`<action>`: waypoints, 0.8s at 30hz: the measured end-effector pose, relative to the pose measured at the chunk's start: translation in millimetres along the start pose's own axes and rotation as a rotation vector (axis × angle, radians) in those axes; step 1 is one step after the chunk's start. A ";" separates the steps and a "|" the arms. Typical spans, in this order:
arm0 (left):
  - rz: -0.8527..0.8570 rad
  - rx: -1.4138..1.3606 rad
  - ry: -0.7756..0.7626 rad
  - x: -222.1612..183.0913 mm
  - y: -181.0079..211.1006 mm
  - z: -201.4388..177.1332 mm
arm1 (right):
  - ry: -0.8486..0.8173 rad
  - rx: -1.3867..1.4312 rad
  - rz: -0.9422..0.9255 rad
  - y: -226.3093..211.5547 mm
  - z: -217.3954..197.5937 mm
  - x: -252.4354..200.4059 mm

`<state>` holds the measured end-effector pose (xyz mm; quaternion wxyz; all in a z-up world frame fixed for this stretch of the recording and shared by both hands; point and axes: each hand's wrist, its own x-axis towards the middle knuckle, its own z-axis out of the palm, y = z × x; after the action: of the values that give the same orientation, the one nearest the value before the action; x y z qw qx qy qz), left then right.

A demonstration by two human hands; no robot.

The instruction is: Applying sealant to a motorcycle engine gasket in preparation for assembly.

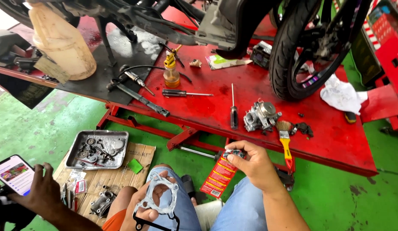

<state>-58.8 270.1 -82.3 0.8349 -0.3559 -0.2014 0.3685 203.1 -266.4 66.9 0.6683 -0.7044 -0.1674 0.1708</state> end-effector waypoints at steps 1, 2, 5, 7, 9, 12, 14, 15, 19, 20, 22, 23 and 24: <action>0.002 -0.009 -0.011 -1.5 -5.3 -0.1 | -0.008 -0.007 -0.009 -0.3 -0.1 1.5; 0.009 0.276 -0.021 -4.0 -9.9 -0.1 | -0.014 -0.012 0.024 0.1 0.0 2.3; 0.064 0.344 -0.029 -14.1 -35.2 1.7 | -0.021 -0.030 0.055 0.4 1.7 6.5; 0.108 0.128 -0.024 -21.7 -53.0 2.1 | -0.023 -0.043 0.056 1.9 2.8 10.9; 0.184 0.100 -0.073 -28.3 -67.5 -0.2 | -0.016 -0.042 -0.015 4.8 3.4 18.5; 0.140 0.029 -0.102 -27.0 -52.3 -3.8 | -0.018 -0.041 0.000 5.2 3.8 31.5; 0.131 0.033 -0.089 -25.8 -39.0 -4.5 | -0.017 -0.093 -0.026 10.2 -1.4 50.5; 0.113 0.044 -0.070 -25.1 -32.8 -4.9 | -0.007 -0.136 -0.051 12.7 -4.3 59.6; 0.109 -0.089 -0.108 -27.7 -31.1 -5.9 | 0.104 -0.095 -0.018 -11.7 5.4 98.6; 0.113 -0.113 -0.103 -28.1 -31.7 -5.0 | 0.191 -0.089 -0.040 -16.6 8.8 109.4; 0.116 -0.140 -0.103 -29.0 -33.4 -4.1 | 0.274 -0.082 -0.068 -21.5 14.5 126.9; 0.097 -0.087 -0.107 -29.4 -34.1 -4.1 | 0.377 -0.262 -0.148 -21.5 17.1 133.6; 0.081 -0.034 -0.113 -31.3 -34.3 -3.4 | 0.476 -0.442 -0.228 -21.6 20.6 140.4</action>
<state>-60.9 228.6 -61.4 0.8003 -0.3567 -0.2398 0.4181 317.7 -181.9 85.2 0.5345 -0.8291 -0.1175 -0.1145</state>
